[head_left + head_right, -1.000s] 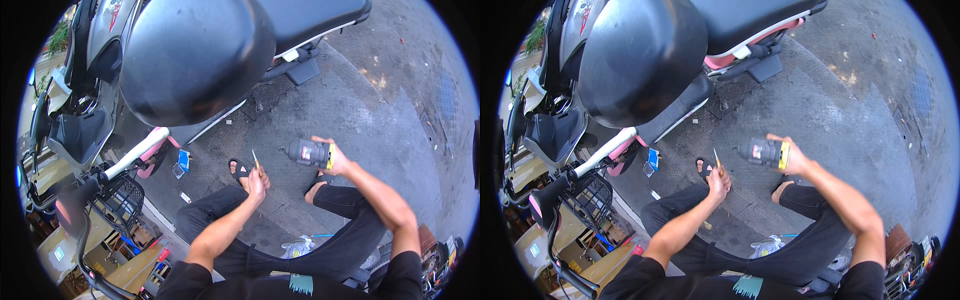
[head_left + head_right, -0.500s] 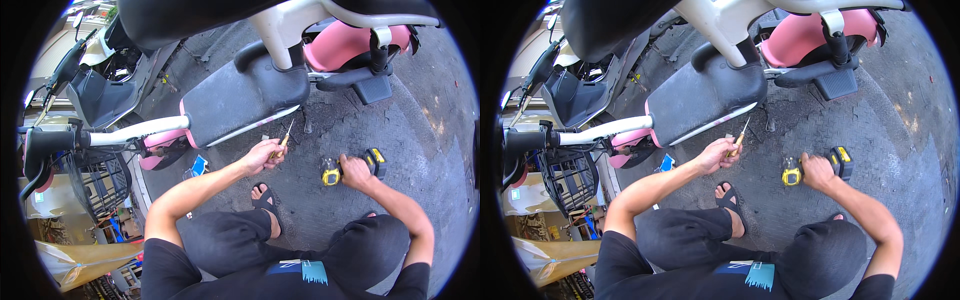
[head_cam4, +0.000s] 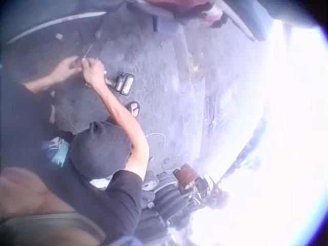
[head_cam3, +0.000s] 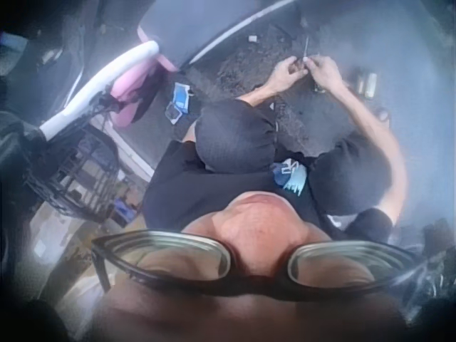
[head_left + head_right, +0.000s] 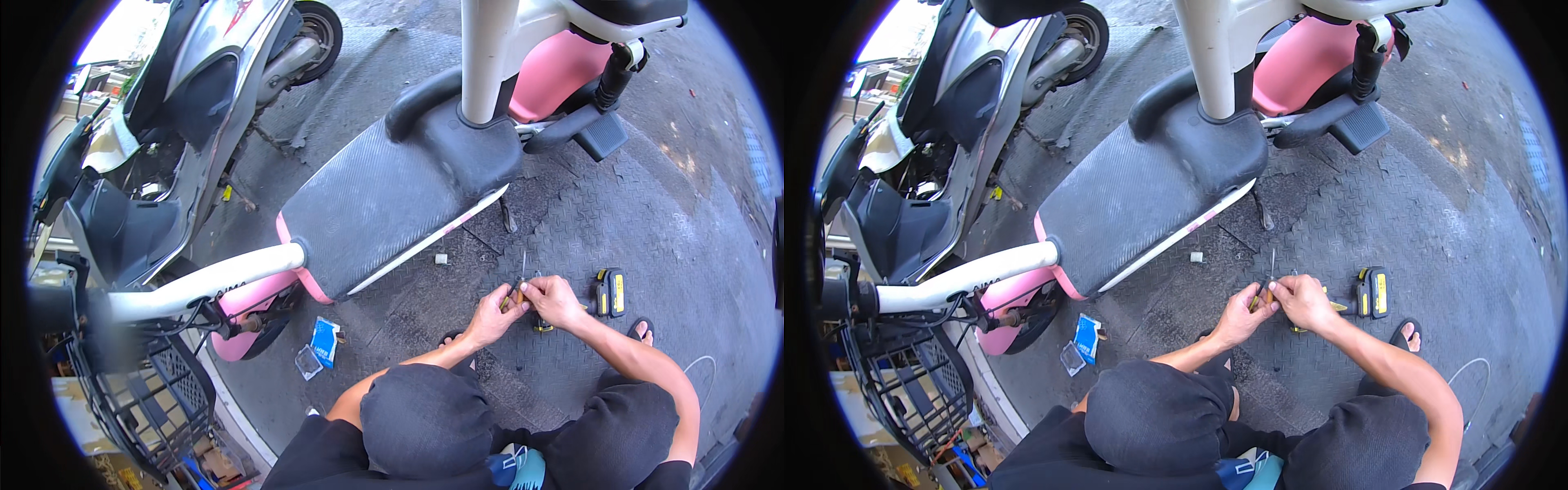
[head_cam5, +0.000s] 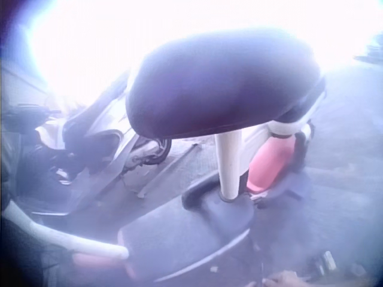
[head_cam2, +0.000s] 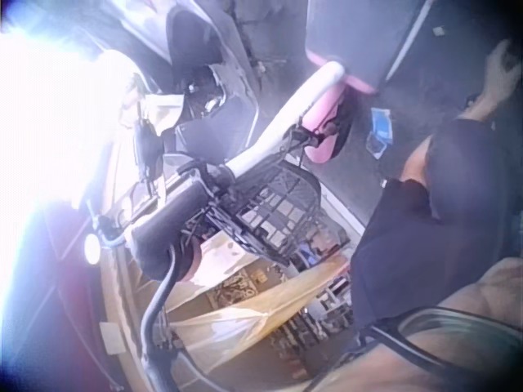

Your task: The person uses a cordless drill to remove screws from the seat of a pink and white electric scooter. They lift off the seat and floor panel to expose the battery compartment and internal wiring, then handle the removed parts.

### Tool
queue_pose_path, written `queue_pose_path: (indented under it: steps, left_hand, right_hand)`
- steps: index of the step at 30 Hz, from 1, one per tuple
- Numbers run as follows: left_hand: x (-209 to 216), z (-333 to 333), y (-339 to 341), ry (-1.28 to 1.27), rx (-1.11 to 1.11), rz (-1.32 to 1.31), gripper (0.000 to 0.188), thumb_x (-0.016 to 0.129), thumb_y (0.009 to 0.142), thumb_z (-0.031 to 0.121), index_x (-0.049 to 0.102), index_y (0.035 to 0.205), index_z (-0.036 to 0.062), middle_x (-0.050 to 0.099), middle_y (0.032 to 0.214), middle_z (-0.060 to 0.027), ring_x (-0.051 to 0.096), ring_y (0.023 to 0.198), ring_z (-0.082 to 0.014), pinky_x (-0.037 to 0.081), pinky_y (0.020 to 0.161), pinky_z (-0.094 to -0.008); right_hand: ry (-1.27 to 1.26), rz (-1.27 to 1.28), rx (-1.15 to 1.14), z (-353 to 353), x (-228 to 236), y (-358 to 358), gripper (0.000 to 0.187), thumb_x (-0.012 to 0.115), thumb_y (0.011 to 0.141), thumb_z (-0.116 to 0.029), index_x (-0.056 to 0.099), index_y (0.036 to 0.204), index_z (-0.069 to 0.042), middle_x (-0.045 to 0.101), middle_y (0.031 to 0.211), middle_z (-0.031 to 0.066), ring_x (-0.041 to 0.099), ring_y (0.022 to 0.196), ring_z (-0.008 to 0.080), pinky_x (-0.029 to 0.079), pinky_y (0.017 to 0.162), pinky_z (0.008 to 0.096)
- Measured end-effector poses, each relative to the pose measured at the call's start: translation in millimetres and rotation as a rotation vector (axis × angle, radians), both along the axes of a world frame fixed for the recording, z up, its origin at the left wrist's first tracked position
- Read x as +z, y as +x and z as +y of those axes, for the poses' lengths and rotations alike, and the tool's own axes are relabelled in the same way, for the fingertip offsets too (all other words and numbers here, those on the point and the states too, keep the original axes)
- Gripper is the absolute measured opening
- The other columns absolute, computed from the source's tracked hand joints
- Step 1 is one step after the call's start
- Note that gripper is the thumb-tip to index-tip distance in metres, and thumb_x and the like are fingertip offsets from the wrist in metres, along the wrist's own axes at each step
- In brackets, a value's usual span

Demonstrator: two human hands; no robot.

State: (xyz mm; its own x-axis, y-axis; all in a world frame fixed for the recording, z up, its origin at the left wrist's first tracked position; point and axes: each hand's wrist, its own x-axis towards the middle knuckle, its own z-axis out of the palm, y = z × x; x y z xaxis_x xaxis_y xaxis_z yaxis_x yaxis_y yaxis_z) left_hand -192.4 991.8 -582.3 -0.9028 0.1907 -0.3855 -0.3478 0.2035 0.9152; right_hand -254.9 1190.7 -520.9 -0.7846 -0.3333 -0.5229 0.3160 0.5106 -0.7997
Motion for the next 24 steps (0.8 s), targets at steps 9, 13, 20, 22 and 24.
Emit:
queue_pose_path:
  steps: [9,13,20,22,24]
  left_hand:
    - [-57,-8,43,-0.295,0.103,0.368,0.020,0.065,0.114,0.019,0.070,0.121,0.0013,0.063,0.098,-0.0196,0.065,0.083,-0.0347,0.053,0.077,-0.0476]
    - [-78,-7,51,-0.460,-0.064,0.292,0.020,0.069,0.104,0.011,0.073,0.121,0.0011,0.064,0.112,-0.0245,0.068,0.101,-0.0431,0.056,0.093,-0.0521]
    - [54,-53,-28,-0.409,0.086,0.525,0.020,0.074,0.104,0.010,0.075,0.120,-0.0018,0.074,0.100,-0.0156,0.074,0.082,-0.0287,0.061,0.075,-0.0403]
    - [104,-78,-71,-0.419,0.207,0.725,0.015,0.077,0.101,0.005,0.077,0.114,-0.0024,0.074,0.094,-0.0147,0.072,0.078,-0.0245,0.059,0.070,-0.0375]
    - [143,-96,-109,-0.479,0.333,0.796,0.015,0.080,0.099,0.004,0.077,0.112,-0.0023,0.073,0.092,-0.0133,0.070,0.073,-0.0213,0.057,0.067,-0.0359]
  right_hand:
    - [0.023,0.403,-0.338,-53,114,-7,0.021,0.071,0.105,-0.016,0.076,0.107,0.004,0.075,0.078,0.0194,0.075,0.067,0.0241,0.057,0.065,0.0394]
    - [0.099,0.662,-0.360,-71,149,-59,0.018,0.071,0.104,-0.014,0.075,0.107,0.003,0.075,0.085,0.0259,0.078,0.080,0.0411,0.059,0.071,0.0460]
    - [0.341,0.891,-0.002,-75,154,-186,0.029,0.067,0.107,-0.027,0.080,0.109,-0.002,0.076,0.091,0.0259,0.075,0.087,0.0467,0.058,0.081,0.0540]
    - [0.371,0.912,0.064,-81,155,-200,0.030,0.065,0.106,-0.030,0.079,0.101,-0.005,0.076,0.090,0.0257,0.074,0.090,0.0495,0.058,0.085,0.0603]
    - [0.433,0.959,0.092,-87,156,-203,0.032,0.064,0.105,-0.030,0.079,0.096,-0.003,0.076,0.088,0.0263,0.075,0.090,0.0489,0.060,0.085,0.0602]
